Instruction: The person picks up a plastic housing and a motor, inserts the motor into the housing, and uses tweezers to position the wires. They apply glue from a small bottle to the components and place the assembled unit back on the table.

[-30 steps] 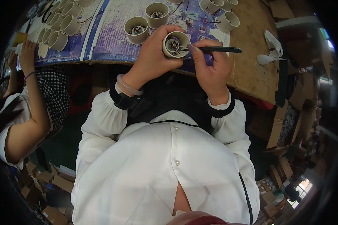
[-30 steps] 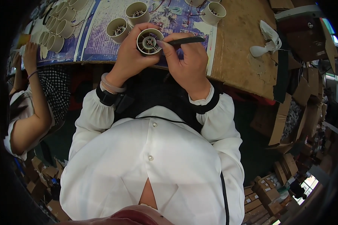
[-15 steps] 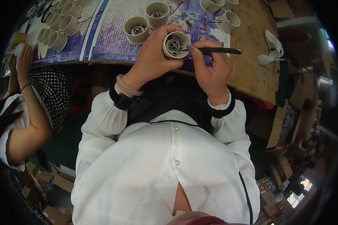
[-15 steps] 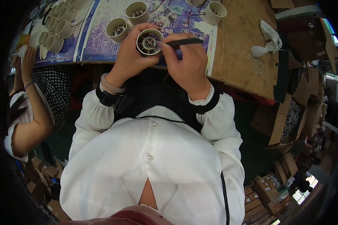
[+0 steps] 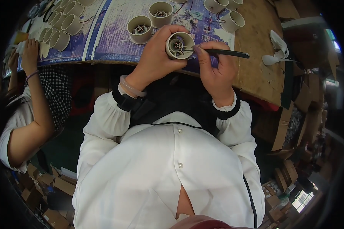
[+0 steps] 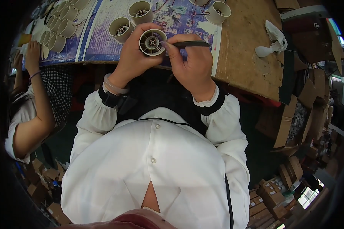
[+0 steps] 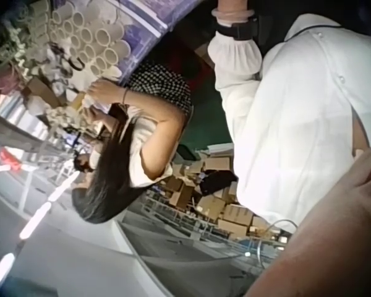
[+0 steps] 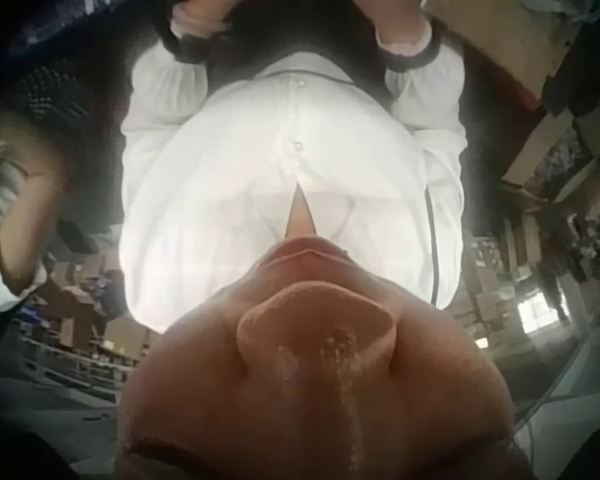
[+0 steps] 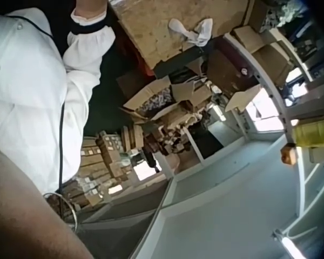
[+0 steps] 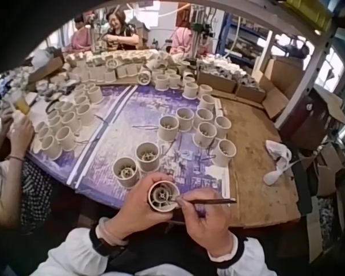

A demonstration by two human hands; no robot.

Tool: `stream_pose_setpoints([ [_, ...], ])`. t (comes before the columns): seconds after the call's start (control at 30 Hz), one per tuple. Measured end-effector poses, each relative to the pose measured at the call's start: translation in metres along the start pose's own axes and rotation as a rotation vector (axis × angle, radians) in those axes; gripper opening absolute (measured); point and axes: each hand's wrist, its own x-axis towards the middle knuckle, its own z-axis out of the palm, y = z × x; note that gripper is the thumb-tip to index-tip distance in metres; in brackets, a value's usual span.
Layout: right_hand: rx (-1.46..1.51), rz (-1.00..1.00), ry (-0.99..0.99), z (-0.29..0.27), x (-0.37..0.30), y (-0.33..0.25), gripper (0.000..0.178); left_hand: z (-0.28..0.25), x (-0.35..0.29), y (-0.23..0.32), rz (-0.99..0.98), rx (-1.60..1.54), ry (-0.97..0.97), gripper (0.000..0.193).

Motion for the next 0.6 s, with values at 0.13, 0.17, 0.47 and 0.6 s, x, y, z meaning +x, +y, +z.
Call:
stream_pose_setpoints([
  [0.13,0.015,0.005,-0.047,0.0008,0.0001,-0.0004,0.01,-0.0009,-0.0013,0.0024,-0.022,0.011,-0.005,0.054],
  [0.17,0.015,0.003,-0.046,0.0009,0.0001,-0.0002,0.01,-0.001,-0.0017,0.003,-0.038,0.017,-0.009,0.054],
  [0.47,0.036,0.011,-0.053,0.0008,0.0006,0.0013,0.01,0.0002,-0.001,0.0019,-0.05,-0.011,0.003,0.059],
  [0.6,0.035,-0.018,-0.058,0.0008,0.0004,0.0034,0.011,0.0001,-0.0012,0.0021,-0.059,-0.022,0.0,0.058],
])
